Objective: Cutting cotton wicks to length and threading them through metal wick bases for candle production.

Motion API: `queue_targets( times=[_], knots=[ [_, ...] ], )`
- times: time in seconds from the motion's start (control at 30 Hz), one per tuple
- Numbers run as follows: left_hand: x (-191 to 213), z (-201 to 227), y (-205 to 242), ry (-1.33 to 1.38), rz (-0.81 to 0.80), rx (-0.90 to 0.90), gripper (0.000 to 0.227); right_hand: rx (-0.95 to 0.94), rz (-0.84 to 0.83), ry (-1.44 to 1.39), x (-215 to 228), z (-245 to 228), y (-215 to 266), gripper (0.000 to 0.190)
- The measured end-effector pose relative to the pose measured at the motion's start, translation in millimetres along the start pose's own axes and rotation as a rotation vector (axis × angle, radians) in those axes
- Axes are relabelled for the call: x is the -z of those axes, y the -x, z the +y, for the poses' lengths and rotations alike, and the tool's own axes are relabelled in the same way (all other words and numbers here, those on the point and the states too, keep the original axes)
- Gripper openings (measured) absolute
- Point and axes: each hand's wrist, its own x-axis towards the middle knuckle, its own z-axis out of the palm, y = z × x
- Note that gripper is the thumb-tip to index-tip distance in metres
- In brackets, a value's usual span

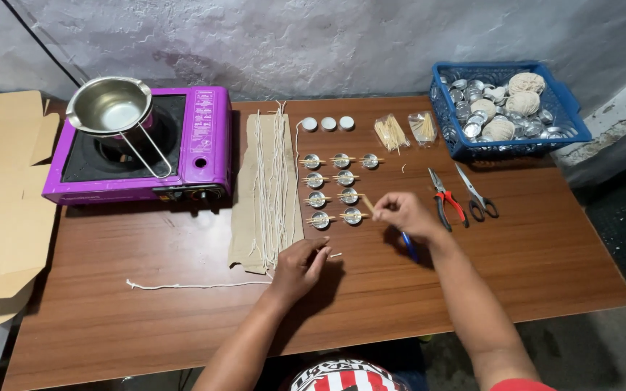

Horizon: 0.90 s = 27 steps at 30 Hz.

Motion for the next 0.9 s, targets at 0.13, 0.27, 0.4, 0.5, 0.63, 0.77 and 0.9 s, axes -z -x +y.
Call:
queue_targets(
  times=[0.13, 0.27, 0.4, 0.5, 0.63, 0.77, 0.9],
  knots=[
    [-17, -3, 7, 0.227, 0.032, 0.265, 0.025, -0.032, -0.189, -0.141, -51, -4, 25, 0.012],
    [-23, -13, 12, 0.507, 0.051, 0.609, 0.023, -0.071, -0.301, -0.114, -71, -9, 28, 0.015],
    [-14, 8, 4, 0.655, 0.065, 0.787, 0.022, -0.115, -0.31, -0.092, -71, -32, 41, 0.017],
    [-12, 12, 5, 0.68, 0.08, 0.822, 0.022, -0.125, -0.294, -0.109, -72, -31, 43, 0.018],
    [-11, 20, 1, 0.649, 0.081, 0.818, 0.021, -0.136, -0.286, -0.126, -70, -25, 37, 0.021],
    [-13, 18, 0, 0.62, 0.133, 0.848, 0.02, -0.046, -0.293, -0.122, -70, -27, 36, 0.017],
    [-14, 20, 0, 0.638, 0.132, 0.863, 0.021, -0.029, -0.304, -0.103, -69, -23, 33, 0.015]
  ],
)
